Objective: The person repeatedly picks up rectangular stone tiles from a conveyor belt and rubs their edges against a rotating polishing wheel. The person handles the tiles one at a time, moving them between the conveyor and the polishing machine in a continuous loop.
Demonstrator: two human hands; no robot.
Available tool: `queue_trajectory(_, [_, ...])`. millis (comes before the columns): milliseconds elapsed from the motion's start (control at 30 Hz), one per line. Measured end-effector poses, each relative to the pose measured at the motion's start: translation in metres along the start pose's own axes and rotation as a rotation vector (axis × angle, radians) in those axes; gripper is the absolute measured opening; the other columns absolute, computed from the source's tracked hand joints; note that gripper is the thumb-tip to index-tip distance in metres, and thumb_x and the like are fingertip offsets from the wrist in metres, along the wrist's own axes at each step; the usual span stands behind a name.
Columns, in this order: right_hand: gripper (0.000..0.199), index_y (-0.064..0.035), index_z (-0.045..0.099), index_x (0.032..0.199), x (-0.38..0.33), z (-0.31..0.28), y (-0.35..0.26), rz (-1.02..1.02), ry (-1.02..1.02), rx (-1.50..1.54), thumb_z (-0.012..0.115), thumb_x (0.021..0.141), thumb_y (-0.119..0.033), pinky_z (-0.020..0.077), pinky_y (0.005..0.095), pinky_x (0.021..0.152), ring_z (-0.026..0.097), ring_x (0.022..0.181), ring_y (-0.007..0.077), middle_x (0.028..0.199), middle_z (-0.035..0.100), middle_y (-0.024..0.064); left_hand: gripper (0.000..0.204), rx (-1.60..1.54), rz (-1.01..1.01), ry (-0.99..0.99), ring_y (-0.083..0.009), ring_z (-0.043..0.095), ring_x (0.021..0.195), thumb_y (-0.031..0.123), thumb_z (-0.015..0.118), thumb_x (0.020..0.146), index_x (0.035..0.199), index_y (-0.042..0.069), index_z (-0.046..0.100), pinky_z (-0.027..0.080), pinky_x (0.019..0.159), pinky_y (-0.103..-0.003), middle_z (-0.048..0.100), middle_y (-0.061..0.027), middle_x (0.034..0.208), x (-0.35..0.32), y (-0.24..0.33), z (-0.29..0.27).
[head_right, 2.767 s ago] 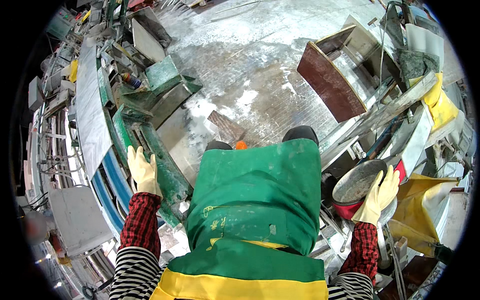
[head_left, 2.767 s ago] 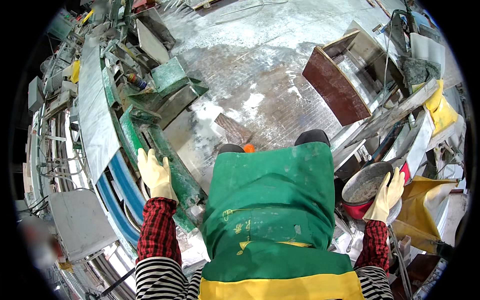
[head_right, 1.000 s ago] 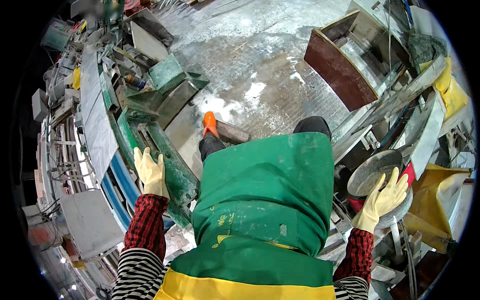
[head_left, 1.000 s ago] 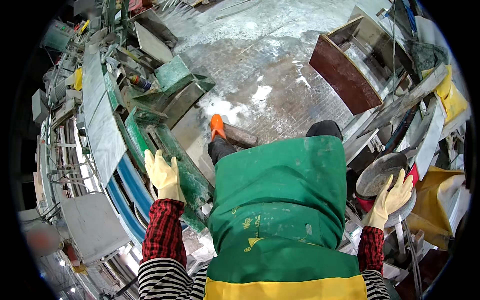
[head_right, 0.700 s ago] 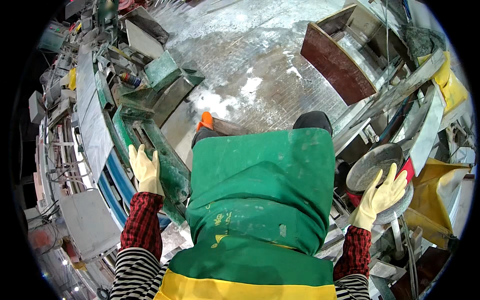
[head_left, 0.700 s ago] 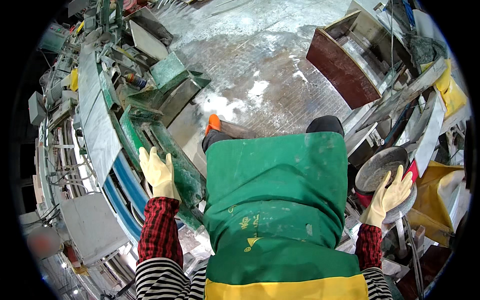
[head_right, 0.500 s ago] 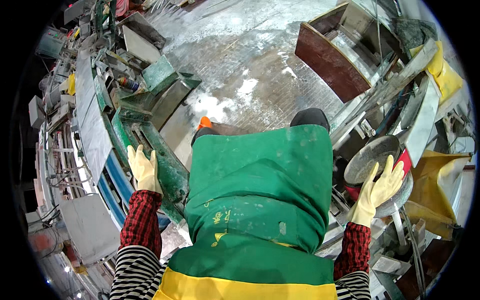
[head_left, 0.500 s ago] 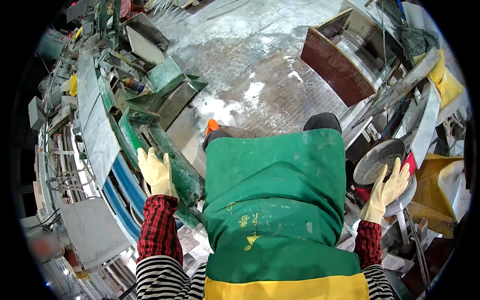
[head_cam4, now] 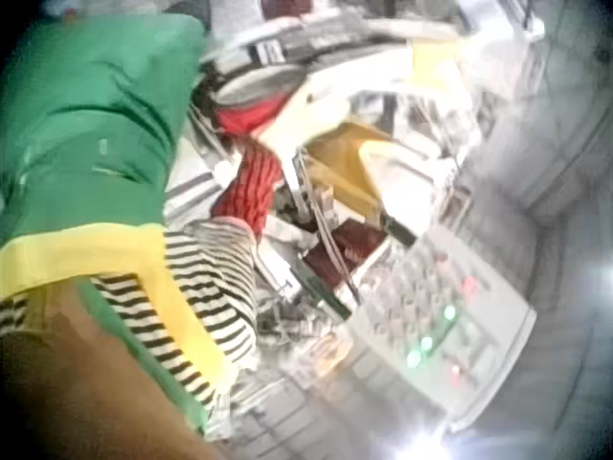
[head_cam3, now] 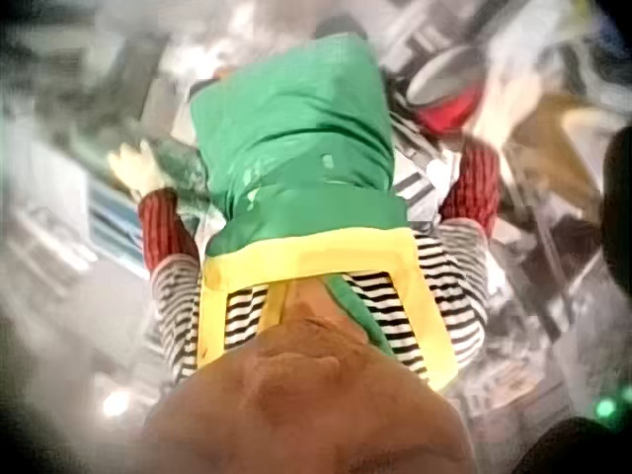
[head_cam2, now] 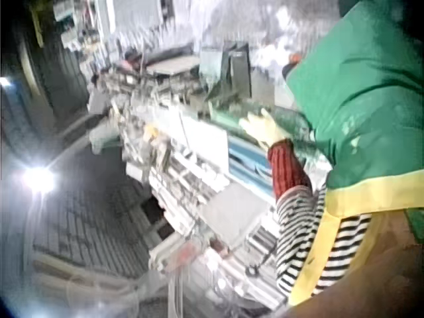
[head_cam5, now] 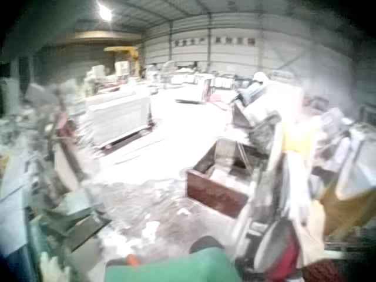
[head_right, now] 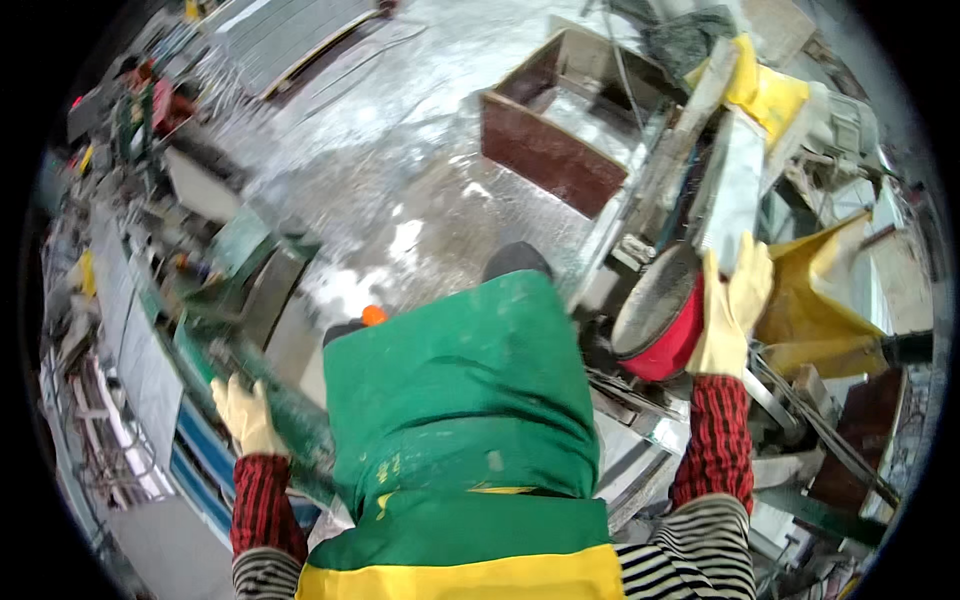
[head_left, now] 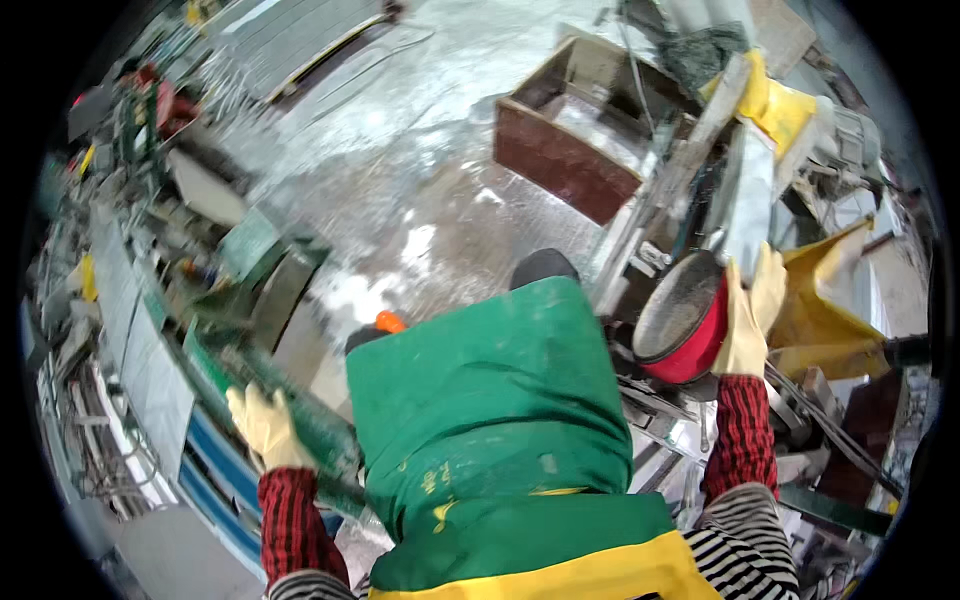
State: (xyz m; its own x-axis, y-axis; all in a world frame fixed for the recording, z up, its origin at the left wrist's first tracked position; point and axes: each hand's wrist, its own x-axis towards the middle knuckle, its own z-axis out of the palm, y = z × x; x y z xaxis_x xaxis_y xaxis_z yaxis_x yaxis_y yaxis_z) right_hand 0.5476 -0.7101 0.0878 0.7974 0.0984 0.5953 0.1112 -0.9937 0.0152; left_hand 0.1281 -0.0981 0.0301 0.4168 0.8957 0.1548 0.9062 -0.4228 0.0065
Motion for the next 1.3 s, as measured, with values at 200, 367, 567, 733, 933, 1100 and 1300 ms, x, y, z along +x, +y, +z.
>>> queue_trajectory(200, [0.097,-0.0057,0.045,0.157,0.048,0.092,0.061,0.639,-0.346,0.527,0.077,0.085,-0.062,0.0383,0.0469,0.119,0.044,0.145,0.0405,0.154,0.049,0.0251,0.054,-0.035,-0.055,-0.039,-0.0384,0.038,0.15,0.027,0.075,0.094,0.142,0.004,0.061,0.033,0.123,-0.044,0.038,-0.0251,0.164,0.002,-0.027,0.03])
queue_trajectory(367, [0.107,-0.0029,0.047,0.15,0.087,0.071,0.039,0.565,-0.633,0.219,0.089,0.07,-0.062,0.0482,0.05,0.109,0.052,0.135,0.0457,0.147,0.048,0.0299,0.048,-0.174,-0.069,0.017,-0.0366,0.038,0.15,0.022,0.072,0.096,0.137,-0.001,0.063,0.038,0.12,-0.043,0.04,-0.0203,0.164,0.004,-0.036,0.049])
queue_trajectory(567, [0.039,-0.0065,0.074,0.106,0.067,0.022,-0.043,0.43,-0.487,0.528,0.088,0.072,-0.022,0.061,0.0403,0.068,0.074,0.071,0.026,0.084,0.075,0.0114,0.046,-0.091,0.066,0.154,-0.0393,0.047,0.14,0.017,0.077,0.09,0.132,0.0,0.066,0.041,0.117,-0.049,0.054,-0.0234,0.149,-0.004,-0.034,0.021])
queue_trajectory(733, [0.061,-0.0008,0.059,0.135,0.059,0.105,0.106,0.635,-0.536,0.851,0.077,0.078,-0.008,0.0486,0.0294,0.06,0.06,0.071,0.0119,0.089,0.064,0.0059,0.046,-0.499,0.008,0.459,-0.0355,0.056,0.134,0.003,0.079,0.085,0.13,0.004,0.068,0.045,0.115,-0.043,0.059,-0.0218,0.145,0.024,-0.03,0.053])
queue_trajectory(933, [0.072,-0.0016,0.049,0.154,0.098,-0.056,-0.044,0.533,-0.555,1.201,0.068,0.087,-0.02,0.0457,0.0381,0.105,0.06,0.122,0.0257,0.136,0.061,0.016,0.047,-1.104,0.012,0.238,-0.0283,0.059,0.134,0.005,0.068,0.099,0.145,0.002,0.058,0.045,0.116,-0.039,0.063,-0.019,0.142,0.018,0.002,0.007])
queue_trajectory(1100, [0.078,-0.0005,0.052,0.152,0.155,0.021,-0.075,0.119,-0.55,1.138,0.074,0.077,-0.005,0.0513,0.0303,0.095,0.065,0.107,0.0195,0.135,0.064,0.0106,0.052,-1.864,-0.124,-0.54,-0.0193,0.065,0.122,0.02,0.054,0.111,0.158,0.004,0.04,0.059,0.099,-0.033,0.063,-0.0143,0.141,0.027,0.107,-0.036])
queue_trajectory(1300, [0.088,-0.0018,0.058,0.147,0.103,-0.087,-0.348,-0.345,-0.955,1.321,0.077,0.063,0.012,0.0465,0.0333,0.109,0.058,0.131,0.0242,0.144,0.061,0.0142,0.072,-2.783,0.384,-1.036,-0.0386,0.054,0.138,0.03,0.06,0.108,0.165,0.008,0.022,0.051,0.114,-0.051,0.042,-0.0222,0.159,0.015,0.172,-0.011])
